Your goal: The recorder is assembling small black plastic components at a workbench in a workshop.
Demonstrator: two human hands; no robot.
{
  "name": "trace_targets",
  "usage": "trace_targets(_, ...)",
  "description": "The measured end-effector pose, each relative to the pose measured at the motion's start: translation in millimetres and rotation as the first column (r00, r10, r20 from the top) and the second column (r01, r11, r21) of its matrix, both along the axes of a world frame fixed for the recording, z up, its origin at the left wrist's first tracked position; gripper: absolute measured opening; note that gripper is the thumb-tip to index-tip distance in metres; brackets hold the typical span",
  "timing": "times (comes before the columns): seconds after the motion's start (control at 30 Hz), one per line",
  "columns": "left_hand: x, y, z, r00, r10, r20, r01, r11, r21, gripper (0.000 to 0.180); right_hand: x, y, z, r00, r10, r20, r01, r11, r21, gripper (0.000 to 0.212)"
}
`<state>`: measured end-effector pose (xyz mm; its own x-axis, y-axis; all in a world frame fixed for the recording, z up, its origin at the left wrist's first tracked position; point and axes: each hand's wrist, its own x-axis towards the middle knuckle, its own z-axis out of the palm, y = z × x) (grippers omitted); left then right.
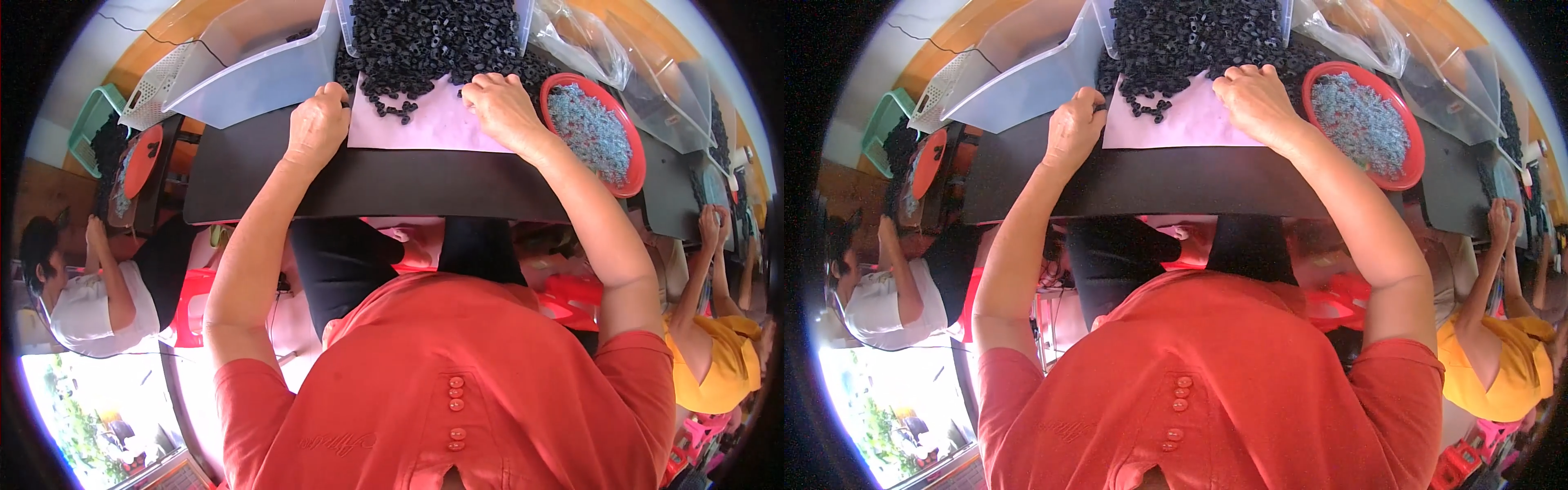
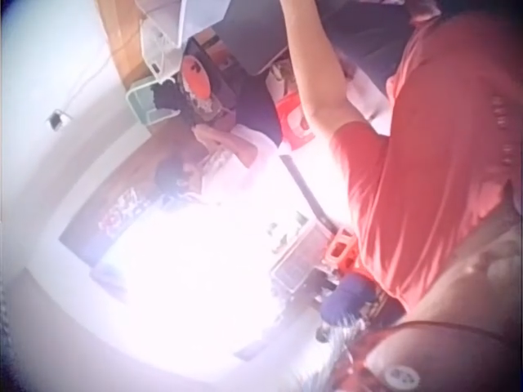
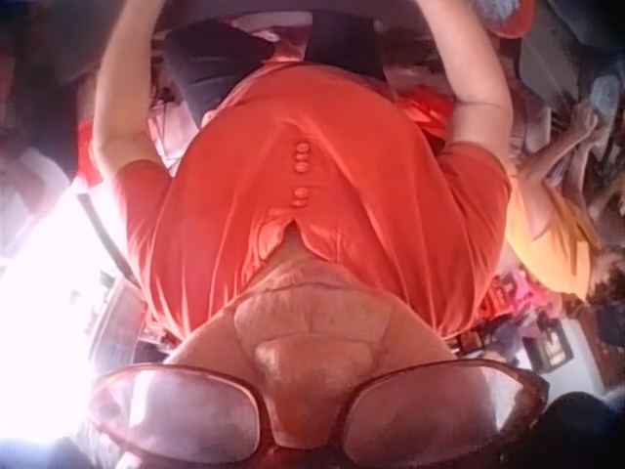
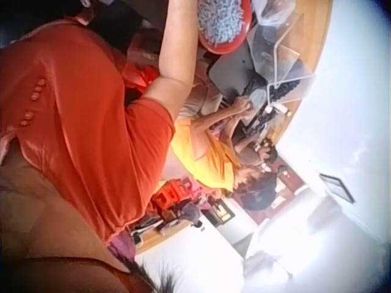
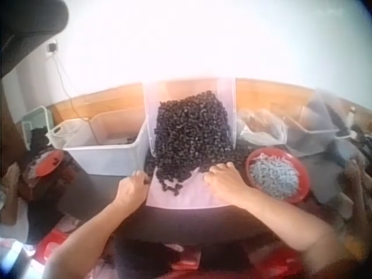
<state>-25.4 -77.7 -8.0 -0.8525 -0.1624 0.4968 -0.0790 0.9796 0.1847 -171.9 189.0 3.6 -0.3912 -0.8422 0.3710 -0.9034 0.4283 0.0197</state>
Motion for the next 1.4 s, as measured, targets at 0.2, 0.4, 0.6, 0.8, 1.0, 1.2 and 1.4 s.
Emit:
trace_targets(0.2, 7.6, 32.4, 15.0, 0.973, -0.129, -0.191, 0.179, 0.944, 0.278, 0.018, -2.7, -0.5, -7.1, 0.998, 0.013, -0.066, -0.014, 1.000, -0.018, 0.014)
trace_targets(0.4, 7.0, 63.1, 22.0, 0.914, -0.213, -0.345, 0.272, 0.954, 0.130, 0.019, -0.5, -9.7, 3.2, 0.994, 0.109, 0.019, -0.102, 0.970, -0.222, 0.016)
trace_targets(0.6, 0.4, 77.8, 21.2, 0.889, -0.299, -0.345, 0.351, 0.931, 0.097, 0.019, 6.4, -26.4, 12.0, 0.826, 0.313, 0.469, -0.048, 0.867, -0.495, 0.019)
trace_targets(0.8, -2.6, 63.1, -0.4, 0.991, -0.104, -0.089, 0.110, 0.992, 0.068, 0.016, 12.3, -28.8, 20.8, 0.347, 0.421, 0.838, 0.240, 0.824, -0.514, 0.015)
trace_targets(1.0, -0.2, 80.1, 20.3, 0.955, -0.171, -0.242, 0.269, 0.842, 0.467, 0.026, 14.0, -23.4, 21.3, 0.047, 0.467, 0.883, 0.309, 0.834, -0.458, 0.015)
trace_targets(1.2, -12.2, 108.1, 33.2, 0.940, -0.194, -0.281, 0.338, 0.423, 0.841, 0.012, 22.1, -22.7, 19.7, -0.170, 0.557, 0.813, 0.341, 0.807, -0.482, 0.014)
trace_targets(1.4, -17.2, 107.3, 36.2, 0.969, -0.106, -0.223, 0.238, 0.169, 0.956, 0.010, 25.7, -22.3, 21.1, 0.023, 0.601, 0.799, 0.373, 0.736, -0.565, 0.012)
